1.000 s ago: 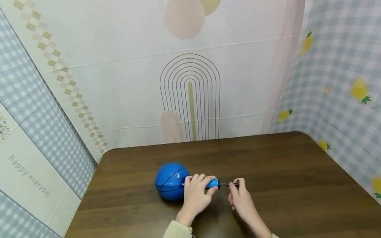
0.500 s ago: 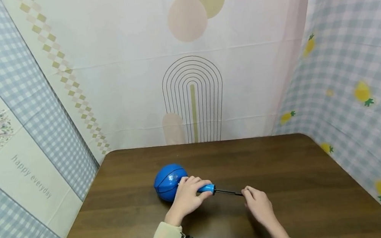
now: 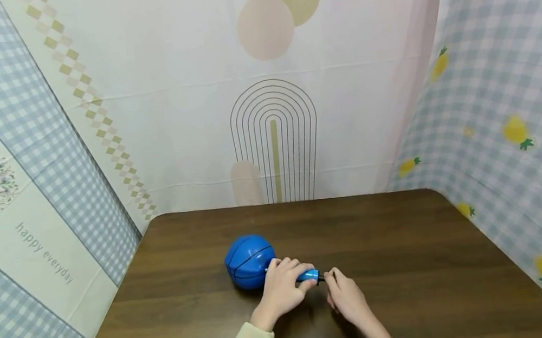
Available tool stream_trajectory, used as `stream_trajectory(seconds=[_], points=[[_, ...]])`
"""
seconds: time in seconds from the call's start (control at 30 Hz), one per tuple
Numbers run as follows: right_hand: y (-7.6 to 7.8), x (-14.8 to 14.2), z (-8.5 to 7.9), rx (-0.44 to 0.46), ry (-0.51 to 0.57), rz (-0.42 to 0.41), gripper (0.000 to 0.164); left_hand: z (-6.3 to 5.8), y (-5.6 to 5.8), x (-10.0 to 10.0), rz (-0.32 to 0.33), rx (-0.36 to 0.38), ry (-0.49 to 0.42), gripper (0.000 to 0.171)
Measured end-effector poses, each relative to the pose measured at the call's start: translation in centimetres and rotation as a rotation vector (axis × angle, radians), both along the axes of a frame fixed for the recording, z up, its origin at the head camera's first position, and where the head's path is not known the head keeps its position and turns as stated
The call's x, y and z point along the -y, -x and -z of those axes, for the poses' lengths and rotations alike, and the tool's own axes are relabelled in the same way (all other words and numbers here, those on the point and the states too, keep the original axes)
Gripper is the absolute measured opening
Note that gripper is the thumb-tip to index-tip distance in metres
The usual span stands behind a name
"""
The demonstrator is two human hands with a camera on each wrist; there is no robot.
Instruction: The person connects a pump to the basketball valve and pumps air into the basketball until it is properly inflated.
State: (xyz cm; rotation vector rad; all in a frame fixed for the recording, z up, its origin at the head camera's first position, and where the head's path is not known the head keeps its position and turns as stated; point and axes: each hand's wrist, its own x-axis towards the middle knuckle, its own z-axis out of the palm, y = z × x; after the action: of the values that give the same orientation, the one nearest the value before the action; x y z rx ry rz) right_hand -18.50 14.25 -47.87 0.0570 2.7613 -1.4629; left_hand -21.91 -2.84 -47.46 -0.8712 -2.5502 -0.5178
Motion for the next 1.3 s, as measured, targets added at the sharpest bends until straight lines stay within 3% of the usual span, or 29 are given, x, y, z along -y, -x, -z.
stream_trajectory(seconds=[0.13, 0.23, 0.4, 0.6, 0.8, 1.0, 1.17, 1.3], points=[[0.2, -1.1, -0.4, 0.014, -0.035, 0.014, 0.037, -0.5, 0.8, 0.9, 0.061, 0.063, 0.014, 0.031], [0.2, -2.2, -0.6, 0.026, -0.002, 0.04, 0.038, -0.7, 1.3, 1.8, 0.068, 0.088, 0.018, 0.032], [0.2, -3.6, -0.8, 0.029, 0.044, 0.086, 0.038, -0.8, 1.6, 2.5, 0.014, 0.073, -0.028, 0.031], [0.6, -1.6, -1.3, 0.038, 0.0, -0.016, 0.036, -0.4, 1.2, 0.9, -0.063, 0.009, -0.035, 0.029], [0.5, -0.5, -1.2, 0.03, 0.001, -0.067, 0.034, 0.1, 0.4, -0.4, -0.008, 0.038, -0.069, 0.03], [0.2, -2.2, -1.2, 0.058, 0.122, -0.04, 0.038, -0.2, 1.3, 1.1, 0.048, 0.064, -0.052, 0.03], [0.4, -4.2, -1.8, 0.032, 0.145, 0.061, 0.038, -0.7, 2.0, 2.3, -0.01, 0.062, -0.095, 0.029], [0.4, -3.9, -1.5, 0.047, 0.139, 0.055, 0.038, -0.4, 2.0, 1.6, -0.058, 0.001, -0.069, 0.028]])
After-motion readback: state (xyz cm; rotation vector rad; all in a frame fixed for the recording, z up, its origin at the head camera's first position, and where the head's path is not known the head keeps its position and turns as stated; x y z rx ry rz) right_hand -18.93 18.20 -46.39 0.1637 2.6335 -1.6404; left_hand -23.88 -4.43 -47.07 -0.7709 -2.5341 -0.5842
